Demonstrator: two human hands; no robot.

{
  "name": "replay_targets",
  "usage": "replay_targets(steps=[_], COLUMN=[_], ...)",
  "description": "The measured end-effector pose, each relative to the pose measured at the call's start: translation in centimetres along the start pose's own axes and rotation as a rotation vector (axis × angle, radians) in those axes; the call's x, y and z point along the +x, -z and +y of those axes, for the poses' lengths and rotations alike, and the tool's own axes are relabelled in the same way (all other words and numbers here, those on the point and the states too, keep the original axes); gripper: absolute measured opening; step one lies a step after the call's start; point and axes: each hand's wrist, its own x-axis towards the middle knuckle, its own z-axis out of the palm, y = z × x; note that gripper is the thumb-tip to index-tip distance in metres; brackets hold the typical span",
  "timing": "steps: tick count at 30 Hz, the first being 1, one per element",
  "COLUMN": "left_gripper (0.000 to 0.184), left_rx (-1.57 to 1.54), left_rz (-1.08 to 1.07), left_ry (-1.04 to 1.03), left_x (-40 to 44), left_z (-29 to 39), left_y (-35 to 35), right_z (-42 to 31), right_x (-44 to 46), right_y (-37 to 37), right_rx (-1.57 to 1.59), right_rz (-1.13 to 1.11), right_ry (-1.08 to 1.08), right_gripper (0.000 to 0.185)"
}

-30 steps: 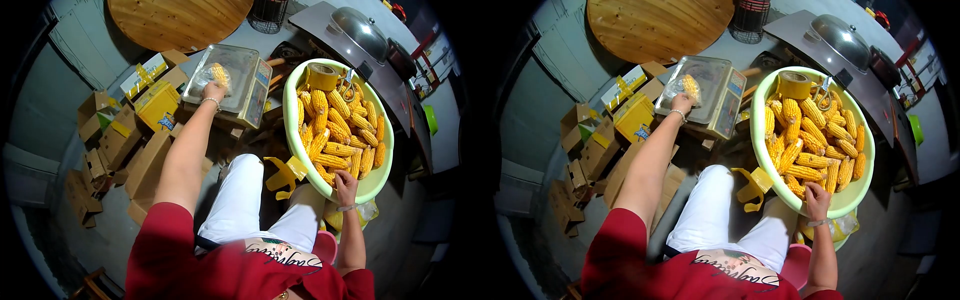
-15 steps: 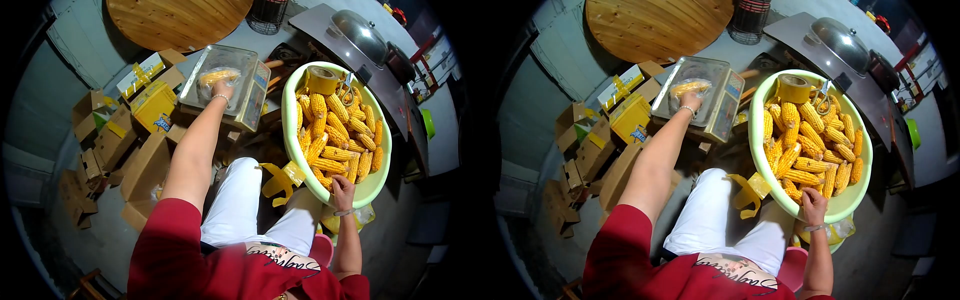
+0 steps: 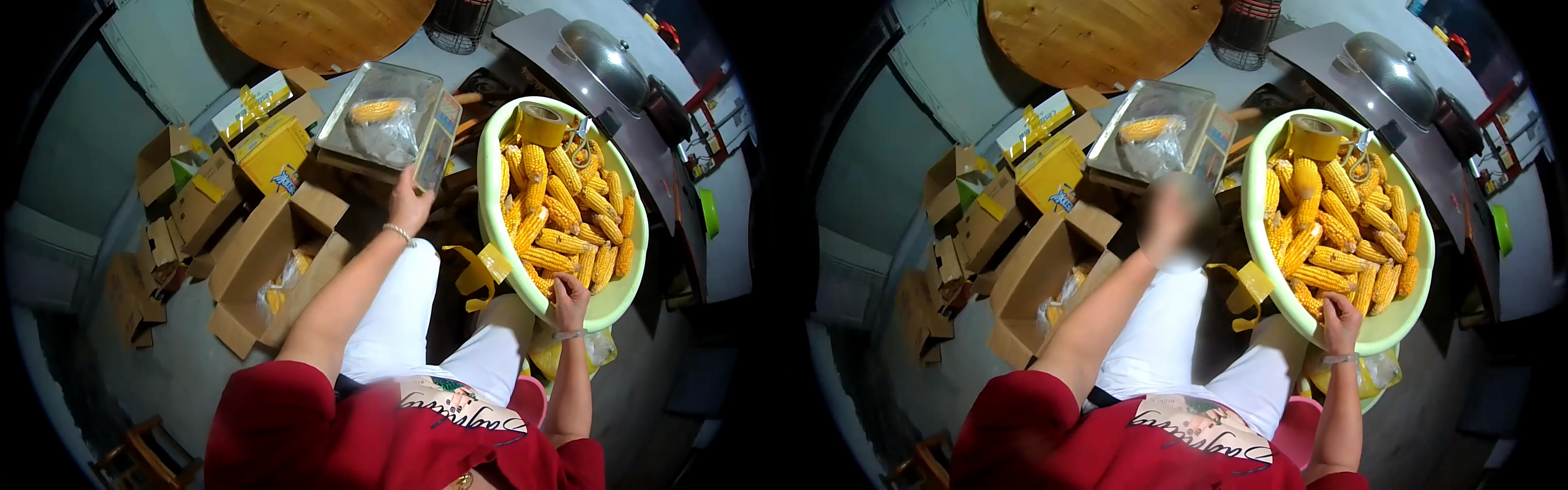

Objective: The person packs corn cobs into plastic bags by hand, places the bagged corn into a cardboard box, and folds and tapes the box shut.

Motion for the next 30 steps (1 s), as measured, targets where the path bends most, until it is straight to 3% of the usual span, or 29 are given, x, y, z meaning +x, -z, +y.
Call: replay_targets(steps=[2,4,6,10,14,23,30], left_gripper=[0.03,0.02,0.013,0.013,0.013,0.014,0.016], left_rx=[-0.1,-0.075,-0.21,-0.258,-0.071,0.067,0.049], left_rz=[-0.216,-0.209,-0.472,-0.457,-0.54,-0.546,-0.547], left_ry=[0.195,-0.066,0.674,0.472,0.279,0.215,0.281], left_x=[-3.5,-7.2,-8.2,-10.9,-10.7,-10.2,-10.2], left_z=[-1.3,-2.6,5.9,5.3,4.8,6.5,6.4], left_y=[-0.7,-1.5,2.3,2.5,2.5,3.4,3.4], right_z=[0.2,-0.2,-0.1,-0.3,-0.1,0.5,0.9], right_x=[0.1,0.1,0.1,0.1,0.1,0.2,0.3], right_y=[0.1,0.0,0.0,0.0,0.0,0.3,0.3], right_rx=[0.013,0.014,0.014,0.009,0.005,-0.031,0.013], right_rz=[-0.003,-0.001,-0.004,0.006,0.008,0.025,0.028], right_ry=[0.004,-0.006,-0.011,0.021,0.017,0.056,0.042], right_gripper=[0.011,0.012,0.012,0.012,0.012,0.011,0.011])
